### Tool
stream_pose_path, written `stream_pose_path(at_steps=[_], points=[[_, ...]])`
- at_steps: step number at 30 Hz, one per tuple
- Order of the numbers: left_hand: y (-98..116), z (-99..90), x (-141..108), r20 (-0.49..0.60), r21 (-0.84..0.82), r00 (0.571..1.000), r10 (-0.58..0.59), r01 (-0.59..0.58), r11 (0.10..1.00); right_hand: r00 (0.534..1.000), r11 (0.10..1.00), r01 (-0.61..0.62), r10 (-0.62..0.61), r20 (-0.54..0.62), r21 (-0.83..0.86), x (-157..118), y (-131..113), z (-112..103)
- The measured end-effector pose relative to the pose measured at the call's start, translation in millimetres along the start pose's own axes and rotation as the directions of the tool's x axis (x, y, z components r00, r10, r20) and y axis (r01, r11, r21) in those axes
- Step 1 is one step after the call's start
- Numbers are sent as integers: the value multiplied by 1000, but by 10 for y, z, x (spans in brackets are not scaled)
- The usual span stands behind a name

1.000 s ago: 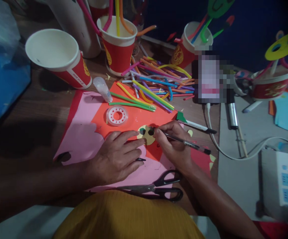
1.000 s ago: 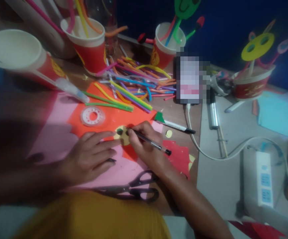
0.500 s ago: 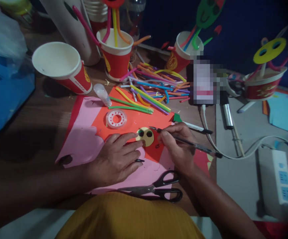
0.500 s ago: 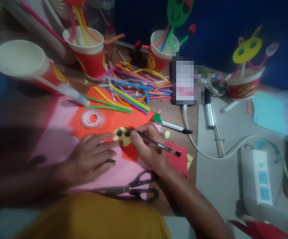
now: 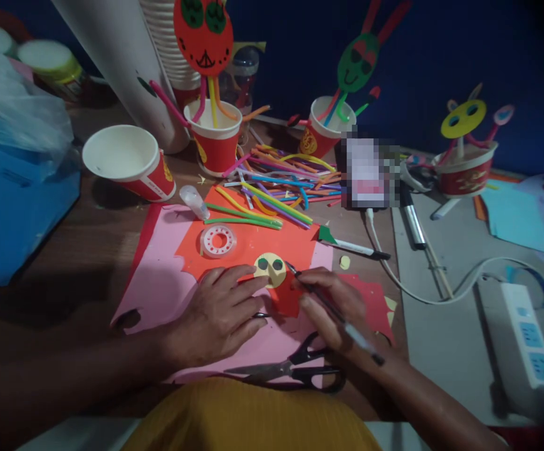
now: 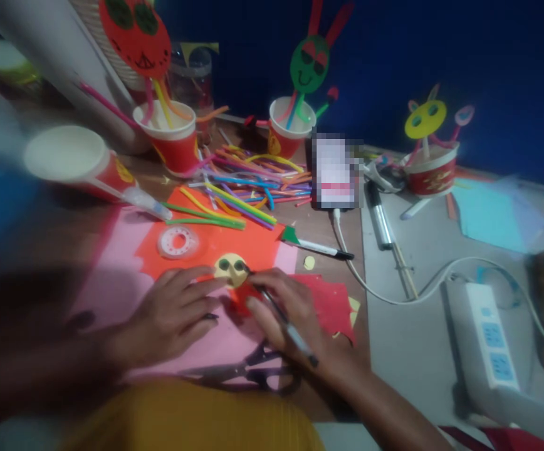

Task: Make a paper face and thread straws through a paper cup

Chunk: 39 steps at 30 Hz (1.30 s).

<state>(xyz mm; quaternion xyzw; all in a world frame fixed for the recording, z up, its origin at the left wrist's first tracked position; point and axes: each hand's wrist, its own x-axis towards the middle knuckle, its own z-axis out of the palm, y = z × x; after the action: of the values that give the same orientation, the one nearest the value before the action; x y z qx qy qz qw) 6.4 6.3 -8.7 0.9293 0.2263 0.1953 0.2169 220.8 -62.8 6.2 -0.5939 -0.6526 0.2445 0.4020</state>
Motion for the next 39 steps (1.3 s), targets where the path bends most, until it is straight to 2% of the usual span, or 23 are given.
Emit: stream_pose_path(at_steps=[3,5,9,13,22,29,34,36,39], points=[[1,9,2,-5,-13,1000,-9,9,1000,975,963,222,-214,66,-155,-26,24,33],[3,14,5,-12,-21,1000,-18,18,1000,947,920,321,-308,95,-224,-35,48,62],[0,17,9,-12,-24,1000,-19,19,1000,925,899,366,-324,199,-240,-44,90,85],[-8,13,12,-29,-14,1000,-6,5,1000,926,899,352,-293,239,-262,-47,116,84],[-8,-21,29,-45,-68,998,36,-39,997,936,906,319,-256,241,-279,-58,133,89],[-7,8,39,-44,-55,994,96,-98,994,935,909,329,-276,222,-256,-20,108,89],[0,46,48,-13,-32,996,84,-85,996,948,937,295,-262,181,-187,-37,132,90],[-8,48,50,5,-10,995,98,-98,995,972,971,211,-196,131,-109,-57,159,98],[-16,45,57,43,10,995,92,-93,996,997,997,-66,65,34,43,-56,170,104]])
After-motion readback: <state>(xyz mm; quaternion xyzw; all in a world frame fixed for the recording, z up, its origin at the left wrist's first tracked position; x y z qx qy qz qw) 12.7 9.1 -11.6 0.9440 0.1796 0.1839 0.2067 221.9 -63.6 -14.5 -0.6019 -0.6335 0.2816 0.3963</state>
